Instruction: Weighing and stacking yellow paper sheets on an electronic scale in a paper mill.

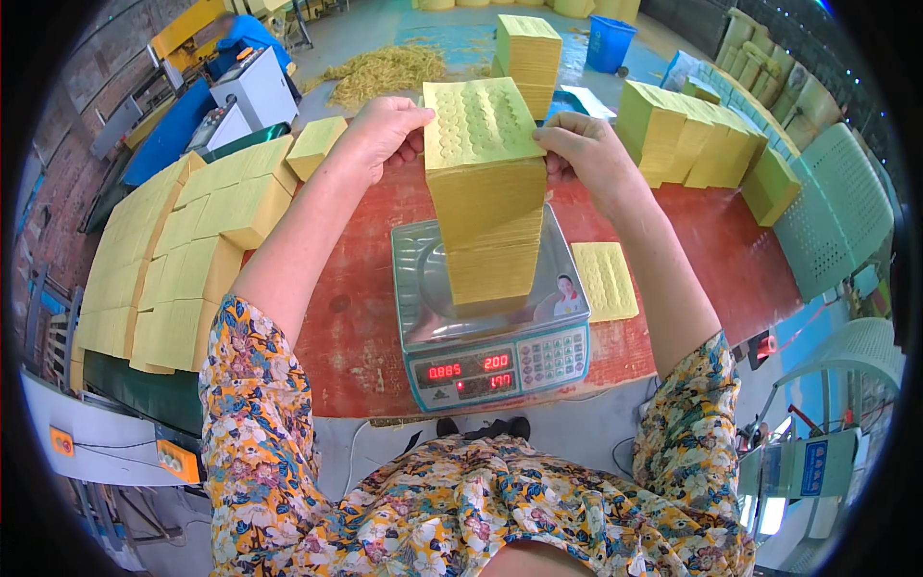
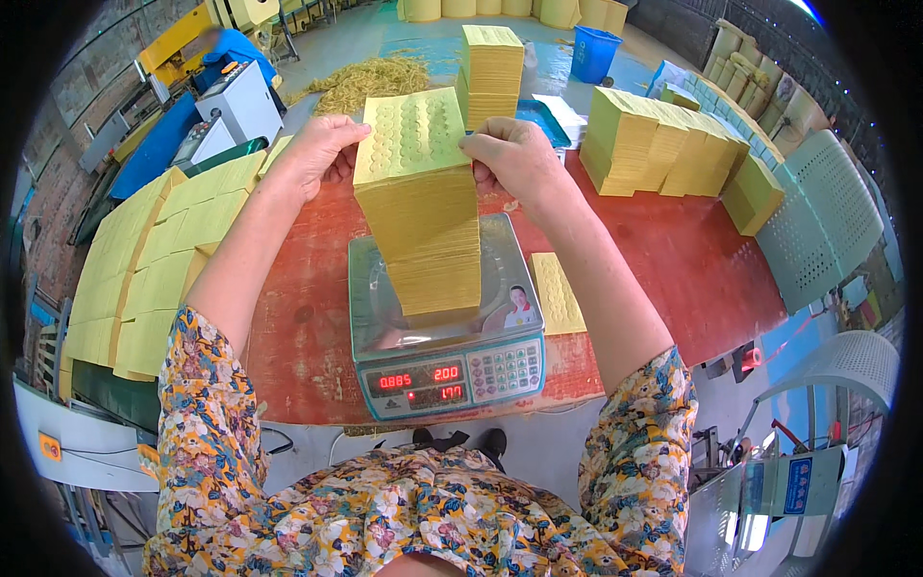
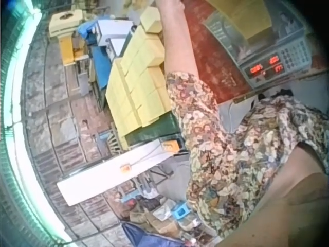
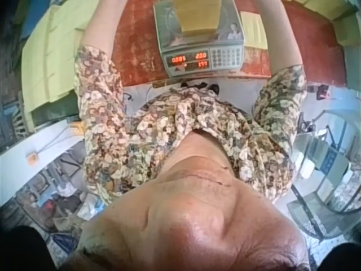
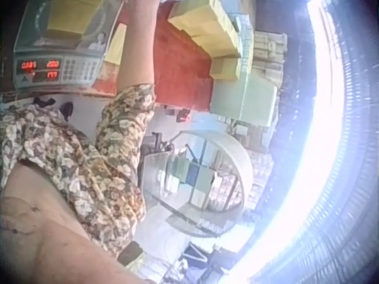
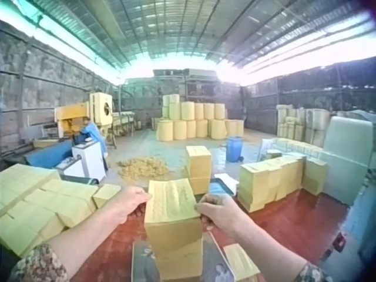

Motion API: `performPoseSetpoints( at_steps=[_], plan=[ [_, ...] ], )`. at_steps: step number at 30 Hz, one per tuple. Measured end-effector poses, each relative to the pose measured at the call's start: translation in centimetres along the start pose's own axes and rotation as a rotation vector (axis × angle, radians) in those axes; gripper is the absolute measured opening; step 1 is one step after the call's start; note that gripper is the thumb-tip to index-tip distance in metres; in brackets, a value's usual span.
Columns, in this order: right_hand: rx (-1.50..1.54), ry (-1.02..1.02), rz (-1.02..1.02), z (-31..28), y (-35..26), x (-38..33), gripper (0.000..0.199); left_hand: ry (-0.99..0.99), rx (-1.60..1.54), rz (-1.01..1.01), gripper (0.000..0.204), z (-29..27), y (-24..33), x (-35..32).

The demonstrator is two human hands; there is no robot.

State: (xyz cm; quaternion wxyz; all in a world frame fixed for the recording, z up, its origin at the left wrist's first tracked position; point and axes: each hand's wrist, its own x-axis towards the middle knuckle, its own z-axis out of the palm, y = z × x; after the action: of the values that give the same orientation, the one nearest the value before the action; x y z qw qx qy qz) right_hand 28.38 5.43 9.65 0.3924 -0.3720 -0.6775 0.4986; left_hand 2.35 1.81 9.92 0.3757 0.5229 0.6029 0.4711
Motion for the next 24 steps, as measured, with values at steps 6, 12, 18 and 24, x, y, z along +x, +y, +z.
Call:
performPoseSetpoints(
  at_steps=[6,12,18,24],
  plan=[
    [-0.037,0.014,-0.03,-0.2,0.2,-0.4,0.018,0.019,-0.003,0.008,0.023,0.4,-0.3,0.0],
    [-0.09,0.01,-0.02,-0.2,0.4,-0.7,0.019,0.066,0.001,0.048,0.022,0.9,-0.6,-0.4],
    [-0.028,0.142,-0.206,-1.6,0.9,-4.1,0.018,0.414,-0.061,0.272,0.019,1.2,-2.6,-4.4],
    [0.131,0.148,-0.066,-3.6,6.3,-11.9,0.022,0.563,-0.202,0.085,0.016,-1.9,-9.9,-13.3]
  ],
)
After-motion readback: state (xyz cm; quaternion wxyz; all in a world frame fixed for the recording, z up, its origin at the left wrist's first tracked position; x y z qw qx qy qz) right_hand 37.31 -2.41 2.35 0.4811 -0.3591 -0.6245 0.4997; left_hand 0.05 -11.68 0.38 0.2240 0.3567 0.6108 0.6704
